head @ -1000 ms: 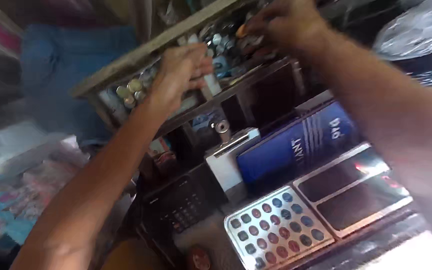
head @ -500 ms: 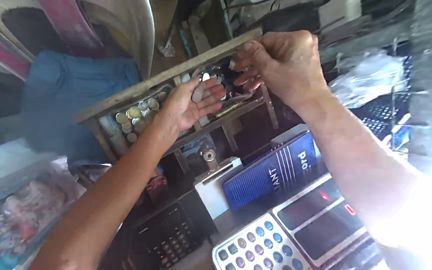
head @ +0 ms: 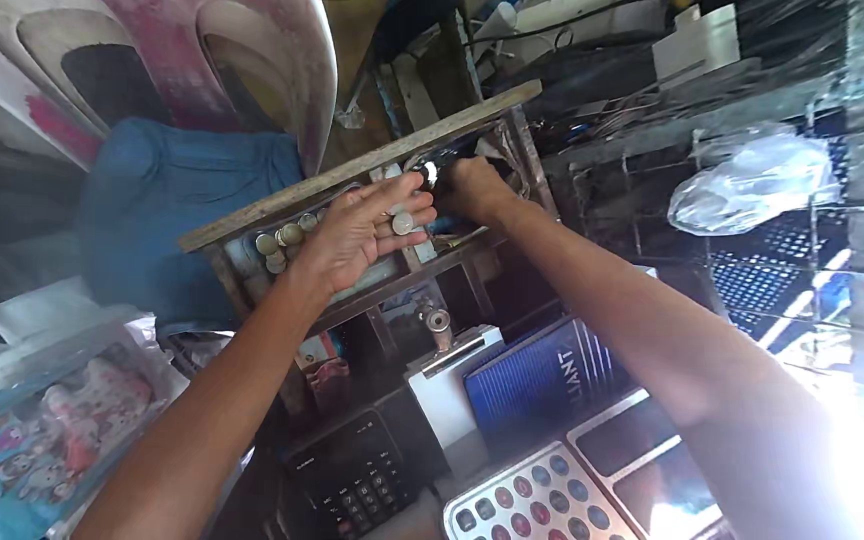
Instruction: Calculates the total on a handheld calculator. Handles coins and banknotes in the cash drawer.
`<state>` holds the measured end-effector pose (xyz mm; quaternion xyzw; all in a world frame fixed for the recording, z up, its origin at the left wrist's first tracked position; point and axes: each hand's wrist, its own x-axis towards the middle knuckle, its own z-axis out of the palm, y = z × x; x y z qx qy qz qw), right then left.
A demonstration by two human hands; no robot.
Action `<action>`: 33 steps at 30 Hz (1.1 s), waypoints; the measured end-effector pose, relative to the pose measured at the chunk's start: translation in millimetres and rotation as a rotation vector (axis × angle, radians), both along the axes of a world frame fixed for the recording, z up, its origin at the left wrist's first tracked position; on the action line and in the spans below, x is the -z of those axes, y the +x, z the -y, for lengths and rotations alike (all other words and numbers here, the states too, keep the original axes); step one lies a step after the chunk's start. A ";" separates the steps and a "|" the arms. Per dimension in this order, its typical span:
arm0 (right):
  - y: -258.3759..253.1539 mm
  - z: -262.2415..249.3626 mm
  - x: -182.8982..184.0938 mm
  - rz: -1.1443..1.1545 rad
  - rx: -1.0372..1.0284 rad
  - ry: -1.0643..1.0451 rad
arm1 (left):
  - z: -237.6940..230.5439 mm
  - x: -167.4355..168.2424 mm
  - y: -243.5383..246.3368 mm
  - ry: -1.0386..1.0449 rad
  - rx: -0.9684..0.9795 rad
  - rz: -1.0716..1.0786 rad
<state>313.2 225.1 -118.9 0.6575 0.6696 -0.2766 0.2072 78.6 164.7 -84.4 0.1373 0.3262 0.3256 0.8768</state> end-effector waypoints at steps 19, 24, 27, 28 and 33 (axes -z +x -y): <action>14.7 32.2 -76.7 -0.027 -0.032 0.267 | 12.7 -1.7 -23.6 0.046 -0.039 -0.111; 18.3 56.1 -110.8 -0.049 -0.113 0.148 | 27.9 -14.8 -64.3 0.035 -0.060 -0.157; 21.8 78.1 -113.4 0.000 -0.221 0.159 | 45.5 -22.7 -87.2 -0.056 -0.103 -0.399; 18.4 82.9 -113.4 0.054 -0.245 0.162 | 52.1 -23.1 -93.6 -0.076 -0.123 -0.477; 41.4 77.2 -83.6 0.168 -0.467 0.204 | 63.2 -26.1 -127.5 0.380 -0.224 -1.103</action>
